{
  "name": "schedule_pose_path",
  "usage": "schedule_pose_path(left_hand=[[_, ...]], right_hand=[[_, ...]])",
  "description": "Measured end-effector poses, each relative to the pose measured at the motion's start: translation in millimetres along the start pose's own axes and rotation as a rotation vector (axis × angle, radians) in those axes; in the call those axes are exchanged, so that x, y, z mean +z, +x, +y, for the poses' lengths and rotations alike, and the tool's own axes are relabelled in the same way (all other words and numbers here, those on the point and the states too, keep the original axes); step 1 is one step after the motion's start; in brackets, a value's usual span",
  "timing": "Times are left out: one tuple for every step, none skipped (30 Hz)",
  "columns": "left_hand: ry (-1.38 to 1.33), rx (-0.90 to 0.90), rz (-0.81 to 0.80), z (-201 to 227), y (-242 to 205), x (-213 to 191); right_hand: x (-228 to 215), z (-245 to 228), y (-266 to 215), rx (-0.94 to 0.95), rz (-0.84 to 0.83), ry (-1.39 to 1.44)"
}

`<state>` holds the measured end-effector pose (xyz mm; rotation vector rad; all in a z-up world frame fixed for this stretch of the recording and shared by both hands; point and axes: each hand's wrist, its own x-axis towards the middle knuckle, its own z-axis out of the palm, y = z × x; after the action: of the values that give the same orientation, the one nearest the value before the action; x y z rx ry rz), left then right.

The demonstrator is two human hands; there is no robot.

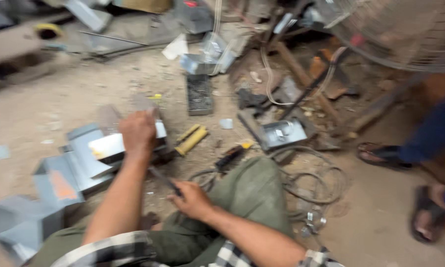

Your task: The person welds the seams of metal boxes using an electrode holder and strikes the metal with a hammer to shape the parts on a workshop floor.

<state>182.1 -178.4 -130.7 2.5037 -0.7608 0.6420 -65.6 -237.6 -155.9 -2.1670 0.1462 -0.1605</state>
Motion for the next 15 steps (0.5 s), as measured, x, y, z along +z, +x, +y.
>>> schedule_pose_path(left_hand=[[0.031,-0.010,-0.026,1,-1,-1],[0.063,-0.019,-0.053,2,-4,-4],[0.056,-0.015,-0.053,1,-4,-8],[0.054,-0.013,-0.060,-1,-4,-11],[0.053,-0.014,-0.062,0,-1,-12],[0.047,-0.012,-0.057,0,4,-11],[0.034,-0.041,-0.054,-3,5,-11],[0.020,-0.069,-0.052,-5,6,-11],[0.033,-0.076,-0.050,-6,7,-10],[0.007,-0.043,-0.025,-1,8,-6],[0.003,-0.013,-0.006,-9,6,-11],[-0.015,-0.058,-0.050,-12,6,-13],[-0.047,-0.102,-0.083,-7,11,-11],[-0.026,-0.112,-0.075,-11,15,-13],[-0.021,-0.067,-0.085,-8,15,-13]], right_hand=[[-3,-1,2,-0.102,0.045,0.009],[-13,1,0,-0.089,0.054,-0.016],[-11,-5,-2,-0.025,0.001,-0.006],[-11,-9,-3,0.040,-0.052,0.005],[-13,-11,-1,0.039,-0.048,-0.002],[-14,-11,0,0.065,-0.055,0.004],[-11,-12,-3,0.095,-0.068,0.017],[-10,-10,-6,0.098,-0.071,0.019],[-9,-7,-5,0.028,-0.027,-0.002],[-8,-4,-4,-0.041,0.018,-0.023],[-4,-3,-3,-0.057,-0.001,0.005],[-6,-2,-5,-0.064,0.016,0.010],[-11,0,-2,-0.073,0.040,0.000],[-10,-1,4,-0.090,0.027,0.013],[-13,-3,3,-0.092,0.055,0.036]])
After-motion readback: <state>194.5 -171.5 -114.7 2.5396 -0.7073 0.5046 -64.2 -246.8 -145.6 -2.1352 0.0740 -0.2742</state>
